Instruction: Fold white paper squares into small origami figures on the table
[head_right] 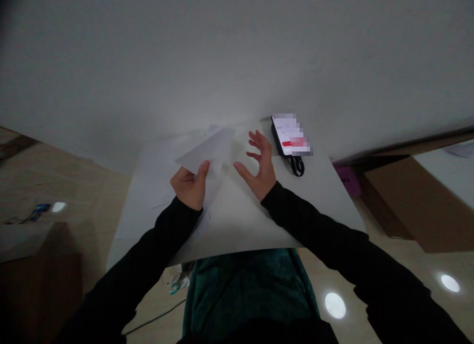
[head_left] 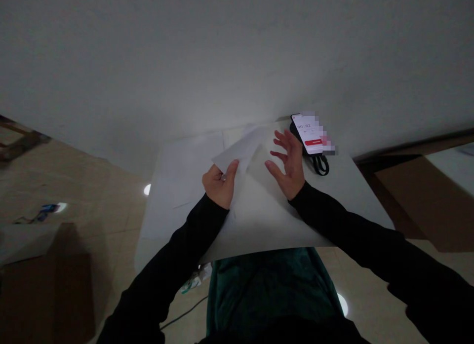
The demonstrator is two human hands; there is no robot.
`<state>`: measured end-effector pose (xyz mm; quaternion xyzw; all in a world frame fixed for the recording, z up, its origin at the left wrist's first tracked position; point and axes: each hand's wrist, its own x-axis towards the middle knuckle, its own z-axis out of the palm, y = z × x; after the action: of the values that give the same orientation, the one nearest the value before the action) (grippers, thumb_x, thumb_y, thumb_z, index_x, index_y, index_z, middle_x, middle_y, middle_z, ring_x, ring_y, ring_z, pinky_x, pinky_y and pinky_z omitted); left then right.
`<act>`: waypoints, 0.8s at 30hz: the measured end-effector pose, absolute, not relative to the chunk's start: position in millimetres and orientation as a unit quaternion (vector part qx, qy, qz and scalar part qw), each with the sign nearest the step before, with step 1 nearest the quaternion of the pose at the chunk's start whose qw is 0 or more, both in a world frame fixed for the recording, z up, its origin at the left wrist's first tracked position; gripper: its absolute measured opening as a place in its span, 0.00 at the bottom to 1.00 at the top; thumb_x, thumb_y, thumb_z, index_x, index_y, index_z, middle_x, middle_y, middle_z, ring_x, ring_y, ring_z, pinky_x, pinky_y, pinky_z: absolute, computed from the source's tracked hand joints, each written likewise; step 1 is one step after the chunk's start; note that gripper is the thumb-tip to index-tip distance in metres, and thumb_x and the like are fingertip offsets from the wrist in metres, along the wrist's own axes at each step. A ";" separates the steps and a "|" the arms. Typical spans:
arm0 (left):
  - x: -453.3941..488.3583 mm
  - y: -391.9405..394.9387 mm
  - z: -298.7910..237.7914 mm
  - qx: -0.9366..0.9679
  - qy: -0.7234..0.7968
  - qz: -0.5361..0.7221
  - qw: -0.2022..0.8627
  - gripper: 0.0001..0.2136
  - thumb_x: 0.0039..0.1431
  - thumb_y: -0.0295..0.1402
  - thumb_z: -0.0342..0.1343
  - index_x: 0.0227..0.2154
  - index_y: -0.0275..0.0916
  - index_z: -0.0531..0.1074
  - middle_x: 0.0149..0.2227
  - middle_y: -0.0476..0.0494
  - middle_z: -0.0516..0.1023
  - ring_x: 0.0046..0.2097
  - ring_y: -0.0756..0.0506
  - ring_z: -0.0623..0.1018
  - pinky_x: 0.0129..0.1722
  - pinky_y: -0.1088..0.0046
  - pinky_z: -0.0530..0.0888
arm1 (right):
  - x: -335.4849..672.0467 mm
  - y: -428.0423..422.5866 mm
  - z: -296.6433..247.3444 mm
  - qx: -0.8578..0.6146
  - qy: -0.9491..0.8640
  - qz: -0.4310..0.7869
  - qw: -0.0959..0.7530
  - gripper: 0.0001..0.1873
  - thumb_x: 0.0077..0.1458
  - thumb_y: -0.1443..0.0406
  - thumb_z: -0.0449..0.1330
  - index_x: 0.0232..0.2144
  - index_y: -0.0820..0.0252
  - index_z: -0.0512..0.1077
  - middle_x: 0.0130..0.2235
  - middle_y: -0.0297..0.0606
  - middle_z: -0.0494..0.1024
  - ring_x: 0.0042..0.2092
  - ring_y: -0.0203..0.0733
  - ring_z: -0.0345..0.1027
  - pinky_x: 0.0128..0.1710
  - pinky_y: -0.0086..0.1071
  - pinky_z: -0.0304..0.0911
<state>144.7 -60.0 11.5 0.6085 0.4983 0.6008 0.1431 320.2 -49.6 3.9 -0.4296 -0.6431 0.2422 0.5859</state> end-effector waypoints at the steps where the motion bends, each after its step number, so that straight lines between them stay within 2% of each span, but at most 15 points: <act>1: 151.1 -63.4 12.3 0.547 0.507 0.644 0.169 0.11 0.56 0.38 0.59 0.35 0.35 0.77 0.34 0.43 0.82 0.36 0.47 0.80 0.38 0.71 0.77 | 311.3 -48.3 2.8 -0.427 -0.620 0.301 0.586 0.39 0.51 0.51 0.60 0.59 0.52 0.48 0.60 0.50 0.61 0.57 0.48 0.61 0.47 0.45 0.67; 3: 162.2 -70.6 12.6 0.478 0.504 0.685 0.221 0.11 0.54 0.38 0.60 0.34 0.35 0.77 0.36 0.42 0.81 0.38 0.47 0.80 0.41 0.69 0.76 | 291.7 -49.2 1.0 -0.402 -0.572 0.423 0.576 0.35 0.48 0.49 0.62 0.54 0.52 0.56 0.51 0.46 0.70 0.48 0.45 0.69 0.44 0.43 0.69; 4: 166.2 -74.0 12.0 0.463 0.498 0.691 0.244 0.11 0.54 0.38 0.61 0.34 0.36 0.77 0.36 0.43 0.81 0.38 0.47 0.80 0.42 0.69 0.76 | 281.8 -51.4 0.8 -0.394 -0.543 0.456 0.585 0.34 0.46 0.49 0.64 0.51 0.52 0.58 0.49 0.44 0.72 0.44 0.43 0.70 0.42 0.41 0.70; 6: 170.5 -79.6 9.4 0.452 0.490 0.686 0.292 0.10 0.55 0.38 0.60 0.34 0.37 0.77 0.35 0.44 0.81 0.40 0.47 0.79 0.45 0.67 0.75 | 263.7 -58.5 2.3 -0.392 -0.489 0.472 0.620 0.27 0.46 0.52 0.65 0.46 0.52 0.62 0.46 0.40 0.73 0.42 0.40 0.70 0.38 0.36 0.70; 9: 169.7 -83.4 4.3 0.450 0.490 0.670 0.330 0.10 0.56 0.40 0.58 0.35 0.39 0.78 0.37 0.45 0.80 0.43 0.47 0.78 0.49 0.66 0.73 | 245.9 -68.4 6.8 -0.387 -0.441 0.490 0.645 0.15 0.48 0.54 0.64 0.34 0.55 0.66 0.33 0.33 0.74 0.36 0.36 0.70 0.35 0.32 0.69; 12: 162.0 -77.7 3.6 0.471 0.500 0.654 0.318 0.11 0.53 0.41 0.60 0.32 0.40 0.78 0.38 0.44 0.78 0.45 0.46 0.76 0.49 0.67 0.72 | 245.4 -68.0 11.0 -0.388 -0.398 0.526 0.643 0.16 0.45 0.55 0.66 0.30 0.56 0.67 0.31 0.32 0.76 0.34 0.36 0.71 0.37 0.33 0.69; 15: 144.8 -61.0 12.1 0.510 0.479 0.612 0.368 0.17 0.54 0.48 0.56 0.32 0.38 0.77 0.35 0.43 0.78 0.41 0.45 0.77 0.44 0.67 0.73 | 266.3 -53.3 17.1 -0.364 -0.395 0.590 0.602 0.21 0.39 0.58 0.70 0.35 0.56 0.68 0.34 0.33 0.80 0.34 0.37 0.74 0.38 0.36 0.71; 17: 129.0 -47.5 21.6 0.524 0.440 0.587 0.434 0.25 0.58 0.54 0.46 0.43 0.39 0.75 0.37 0.42 0.78 0.41 0.43 0.78 0.41 0.66 0.74 | 288.7 -38.0 22.3 -0.344 -0.460 0.640 0.510 0.25 0.34 0.60 0.72 0.37 0.58 0.69 0.33 0.33 0.81 0.32 0.38 0.75 0.35 0.36 0.71; 19: 114.2 -37.3 29.7 0.566 0.412 0.520 0.489 0.30 0.58 0.58 0.41 0.50 0.40 0.70 0.39 0.40 0.79 0.41 0.42 0.78 0.38 0.66 0.74 | 311.3 -22.9 26.1 -0.316 -0.544 0.694 0.351 0.25 0.32 0.61 0.72 0.35 0.60 0.71 0.29 0.33 0.81 0.29 0.40 0.75 0.29 0.34 0.71; 21: 105.2 -33.6 32.8 0.648 0.394 0.407 0.509 0.31 0.56 0.57 0.47 0.53 0.38 0.68 0.42 0.38 0.79 0.41 0.42 0.78 0.39 0.65 0.74 | 328.3 -11.8 26.8 -0.303 -0.607 0.708 0.195 0.24 0.32 0.62 0.71 0.35 0.61 0.72 0.28 0.33 0.80 0.28 0.40 0.75 0.27 0.32 0.70; 24: 105.9 -37.8 27.1 0.760 0.411 0.293 0.408 0.32 0.47 0.50 0.61 0.52 0.36 0.68 0.43 0.38 0.79 0.42 0.42 0.78 0.42 0.66 0.73 | 338.4 -5.3 21.8 -0.307 -0.678 0.659 0.108 0.21 0.35 0.64 0.70 0.36 0.61 0.73 0.27 0.31 0.80 0.28 0.37 0.74 0.27 0.27 0.67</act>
<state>105.9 -37.8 27.1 0.7604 0.4114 0.2932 0.4082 338.4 -5.3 21.8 -0.3072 -0.6782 0.6588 0.1079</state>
